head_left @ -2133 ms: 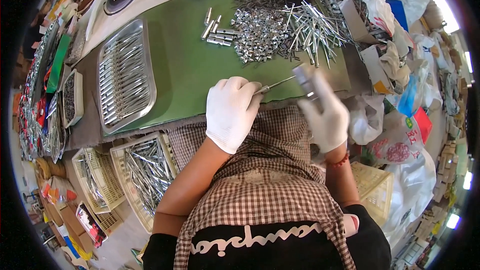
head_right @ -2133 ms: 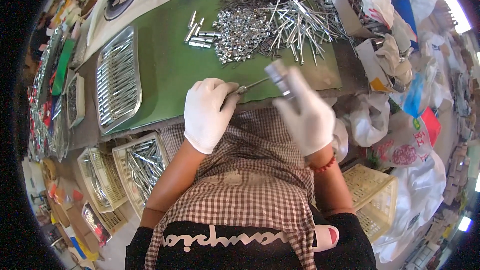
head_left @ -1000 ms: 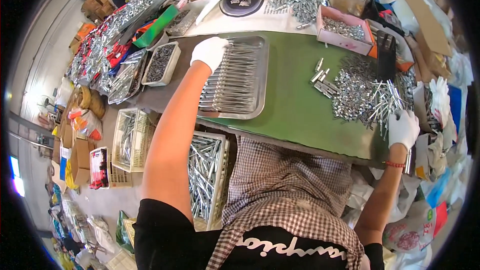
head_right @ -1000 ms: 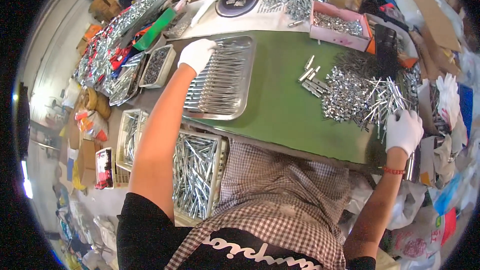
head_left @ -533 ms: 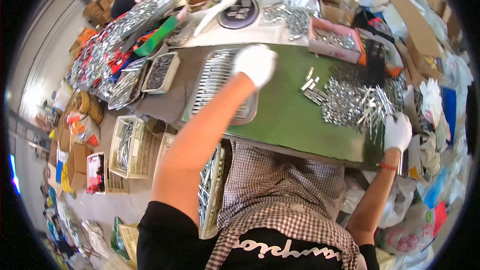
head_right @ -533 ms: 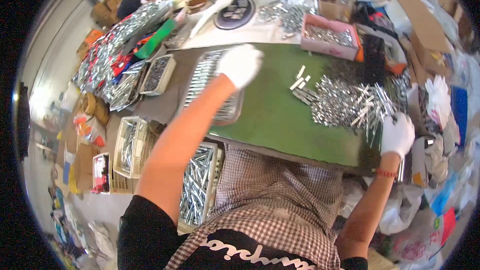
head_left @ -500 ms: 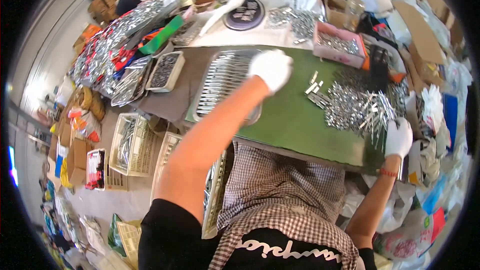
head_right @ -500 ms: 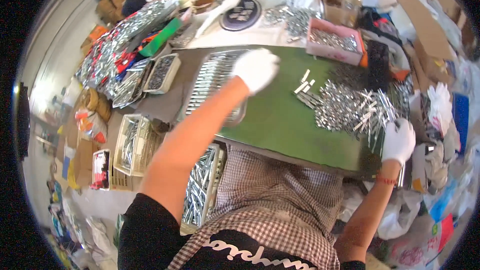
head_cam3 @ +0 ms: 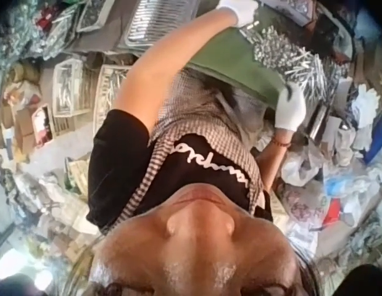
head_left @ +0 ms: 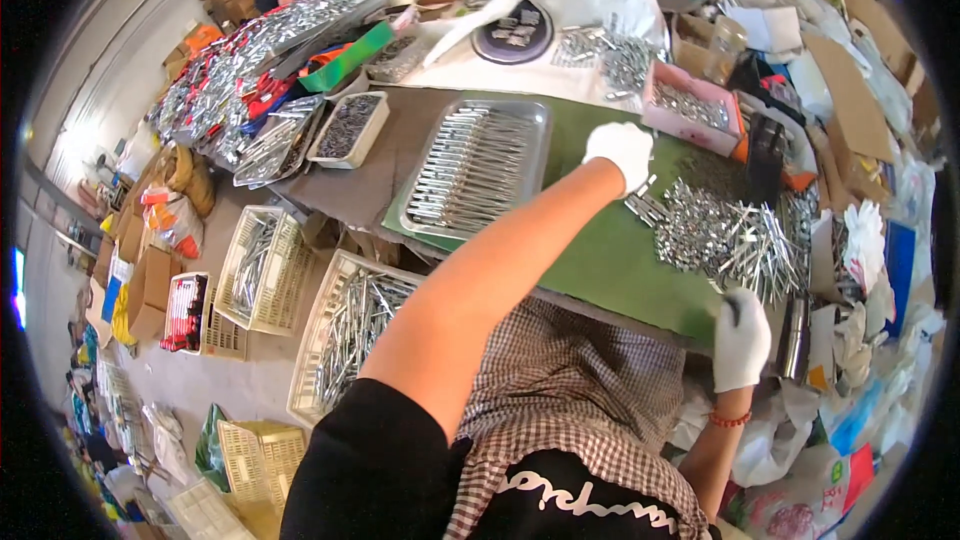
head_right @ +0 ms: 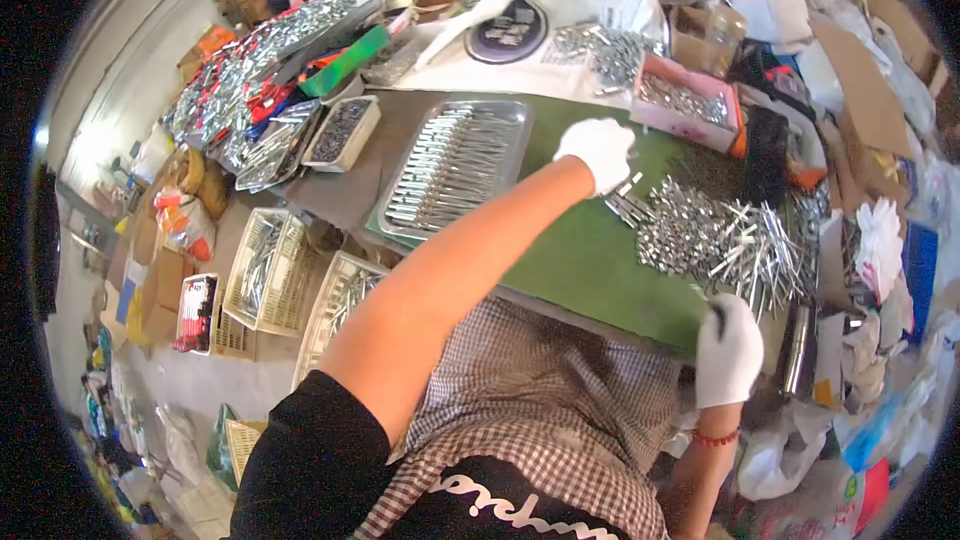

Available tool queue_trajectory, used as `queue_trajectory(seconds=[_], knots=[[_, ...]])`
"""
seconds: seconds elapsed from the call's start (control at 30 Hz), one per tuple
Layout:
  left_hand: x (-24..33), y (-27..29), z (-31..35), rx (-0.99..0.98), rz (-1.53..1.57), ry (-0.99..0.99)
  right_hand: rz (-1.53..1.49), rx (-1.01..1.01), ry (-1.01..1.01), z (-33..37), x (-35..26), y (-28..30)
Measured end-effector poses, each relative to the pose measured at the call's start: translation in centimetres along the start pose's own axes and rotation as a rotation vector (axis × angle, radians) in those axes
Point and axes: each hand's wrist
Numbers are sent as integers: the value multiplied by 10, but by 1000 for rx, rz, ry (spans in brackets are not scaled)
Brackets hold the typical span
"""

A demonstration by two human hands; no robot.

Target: Assembling small metal pins and rods into connectors on a workbench.

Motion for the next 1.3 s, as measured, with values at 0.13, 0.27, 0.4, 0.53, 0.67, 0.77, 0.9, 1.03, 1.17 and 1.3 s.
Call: queue_trajectory(seconds=[0.13,0.27,0.4,0.53,0.67,0.77,0.9,1.03,1.17,1.3], knots=[[10,20,54,201,366,-170,55,-94,140,5,-16,-12],[45,5,121,70,805,-321,23,-56,178,7,-10,-15],[56,-34,155,168,438,-478,45,-58,171,9,-8,-16],[63,-46,165,209,440,-416,53,-89,158,8,-8,-14],[65,-52,167,270,425,-349,43,-116,159,8,-6,-17],[65,-54,166,302,368,-386,26,-113,160,6,-6,-18],[69,-53,167,269,338,-328,21,-118,182,2,-6,-18],[68,-53,168,262,323,-349,-25,-146,193,0,-2,-19],[69,-53,171,253,327,-334,-84,-191,177,-1,-4,-17],[72,-54,174,271,335,-326,-57,-163,226,0,-4,-21]])
Point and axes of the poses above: each hand's wrist, its own z-axis away from the middle knuckle, its own y-axis out of the back of the hand, x = y × z, and after that the axes turned 8 degrees about -x, right-handed
